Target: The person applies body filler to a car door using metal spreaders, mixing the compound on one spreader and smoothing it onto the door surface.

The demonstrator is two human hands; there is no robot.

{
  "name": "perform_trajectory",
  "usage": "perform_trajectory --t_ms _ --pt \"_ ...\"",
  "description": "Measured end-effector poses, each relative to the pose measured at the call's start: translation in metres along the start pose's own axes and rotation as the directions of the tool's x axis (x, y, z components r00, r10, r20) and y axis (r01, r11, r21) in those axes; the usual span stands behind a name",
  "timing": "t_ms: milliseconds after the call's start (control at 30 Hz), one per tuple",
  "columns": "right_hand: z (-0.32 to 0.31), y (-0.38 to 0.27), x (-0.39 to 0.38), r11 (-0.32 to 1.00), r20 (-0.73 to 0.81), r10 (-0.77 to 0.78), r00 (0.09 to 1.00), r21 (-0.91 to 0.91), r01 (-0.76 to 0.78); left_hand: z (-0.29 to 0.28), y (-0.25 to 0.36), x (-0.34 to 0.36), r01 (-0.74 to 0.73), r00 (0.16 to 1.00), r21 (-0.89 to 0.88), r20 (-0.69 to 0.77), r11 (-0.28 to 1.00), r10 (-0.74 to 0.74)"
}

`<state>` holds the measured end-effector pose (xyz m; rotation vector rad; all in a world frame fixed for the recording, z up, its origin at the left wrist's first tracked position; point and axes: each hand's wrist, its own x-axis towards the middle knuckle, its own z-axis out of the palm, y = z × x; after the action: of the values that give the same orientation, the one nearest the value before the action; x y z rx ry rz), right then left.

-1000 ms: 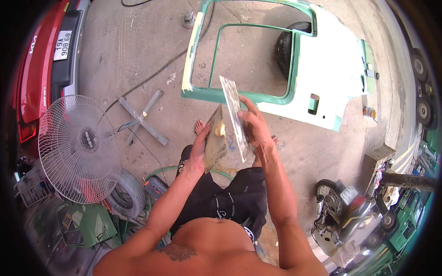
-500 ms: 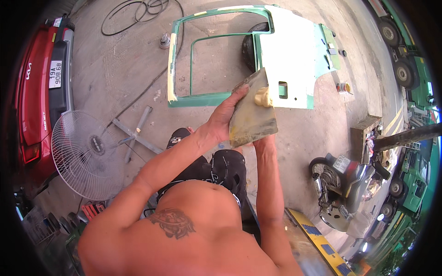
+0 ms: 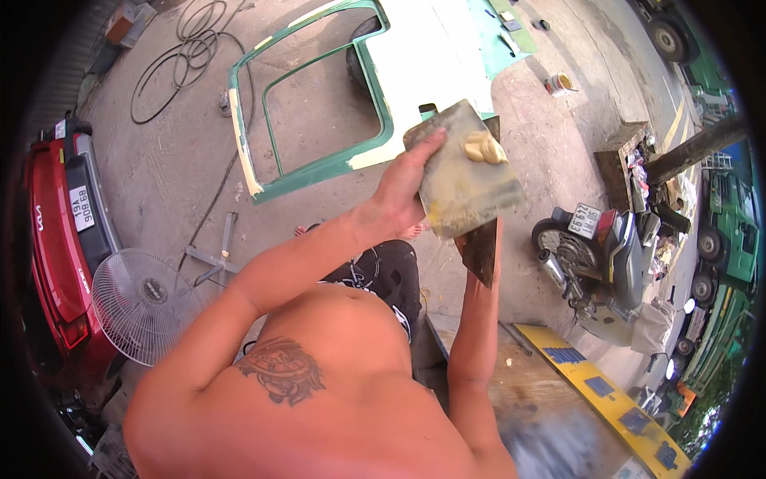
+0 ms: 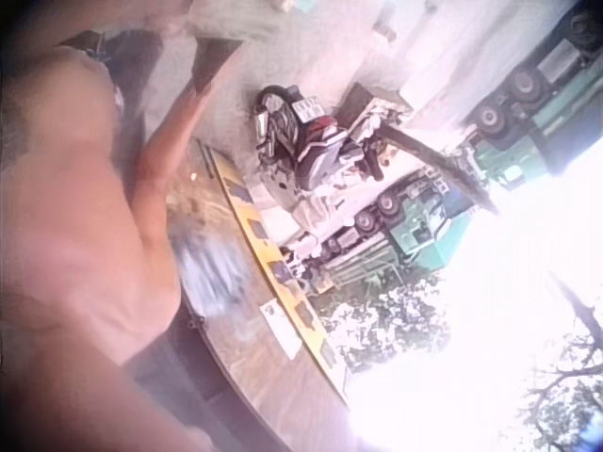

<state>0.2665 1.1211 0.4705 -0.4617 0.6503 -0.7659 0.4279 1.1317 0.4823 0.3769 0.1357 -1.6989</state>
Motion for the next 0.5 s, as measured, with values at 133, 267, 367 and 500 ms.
perform_trajectory --t_ms 133,267,367,500 --pt "-0.06 -0.062 -0.045 0.913 -0.108 -0.383 0.917 -0.192 0.359 0.048 -0.019 0.066 -0.246 0.968 0.298 0.023 0.923 0.25" --pt "-0.097 -0.128 -0.069 0.86 -0.597 -0.471 0.649 -0.147 0.489 0.094 -0.122 0.113 -0.597 0.799 0.653 0.431 0.466 0.42" --pt "-0.101 -0.17 -0.068 0.732 -0.673 -0.618 0.407 -0.303 0.611 0.119 -0.165 0.123 -0.559 0.812 0.739 0.579 0.376 0.068" --pt "-0.116 -0.223 -0.088 0.625 -0.663 -0.712 0.232 -0.448 0.639 0.147 -0.183 0.14 -0.673 0.667 0.669 0.733 0.317 -0.132"
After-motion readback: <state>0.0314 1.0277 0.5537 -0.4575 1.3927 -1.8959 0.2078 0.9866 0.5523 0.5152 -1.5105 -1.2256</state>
